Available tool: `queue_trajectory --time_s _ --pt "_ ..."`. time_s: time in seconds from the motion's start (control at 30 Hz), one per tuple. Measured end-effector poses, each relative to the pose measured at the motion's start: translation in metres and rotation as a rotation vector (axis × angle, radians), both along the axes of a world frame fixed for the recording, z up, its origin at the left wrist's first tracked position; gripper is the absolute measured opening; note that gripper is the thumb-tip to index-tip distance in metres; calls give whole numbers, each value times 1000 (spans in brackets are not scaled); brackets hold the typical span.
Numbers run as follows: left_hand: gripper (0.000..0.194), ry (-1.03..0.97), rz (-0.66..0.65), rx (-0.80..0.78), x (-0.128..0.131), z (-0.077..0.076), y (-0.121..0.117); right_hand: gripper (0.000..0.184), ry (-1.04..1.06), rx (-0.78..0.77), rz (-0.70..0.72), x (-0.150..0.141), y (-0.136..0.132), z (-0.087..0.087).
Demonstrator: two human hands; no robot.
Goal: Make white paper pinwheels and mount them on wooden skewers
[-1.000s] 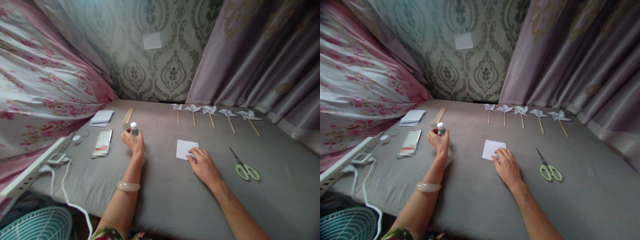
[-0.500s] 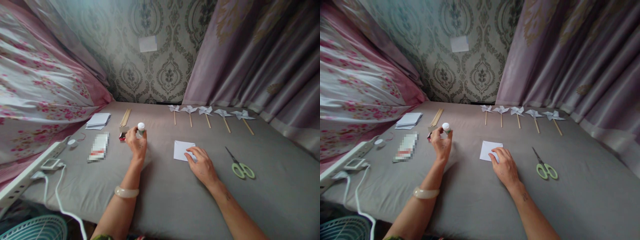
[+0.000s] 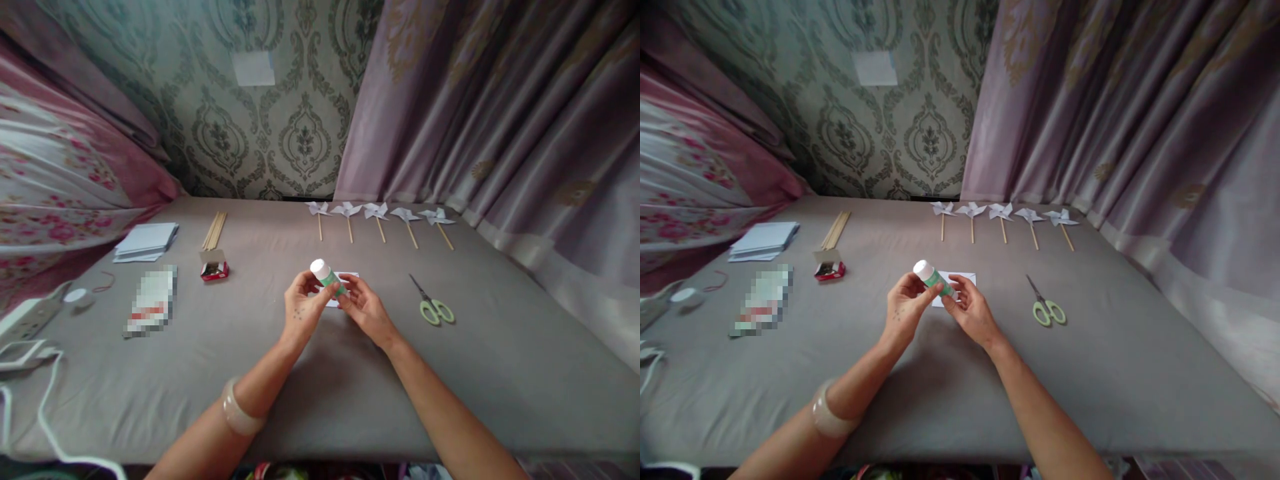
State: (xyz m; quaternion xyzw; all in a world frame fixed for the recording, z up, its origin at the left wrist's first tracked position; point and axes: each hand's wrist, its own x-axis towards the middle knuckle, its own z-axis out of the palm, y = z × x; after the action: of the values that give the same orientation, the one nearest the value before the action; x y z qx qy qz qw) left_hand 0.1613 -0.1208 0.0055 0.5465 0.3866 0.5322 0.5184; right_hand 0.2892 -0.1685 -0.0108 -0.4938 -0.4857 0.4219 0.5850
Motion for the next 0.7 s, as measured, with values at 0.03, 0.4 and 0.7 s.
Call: queue_trajectory --time_s 0.03,0.4,0.7 --pt "32 -3 -4 -8 0 0 0 49 41 -9 31 -1 0 0" --pt "38 14 -59 22 1 -2 1 40 305 -116 89 -2 2 -2" --pt "14 618 -44 514 -15 -13 24 37 337 -55 -218 59 1 28"
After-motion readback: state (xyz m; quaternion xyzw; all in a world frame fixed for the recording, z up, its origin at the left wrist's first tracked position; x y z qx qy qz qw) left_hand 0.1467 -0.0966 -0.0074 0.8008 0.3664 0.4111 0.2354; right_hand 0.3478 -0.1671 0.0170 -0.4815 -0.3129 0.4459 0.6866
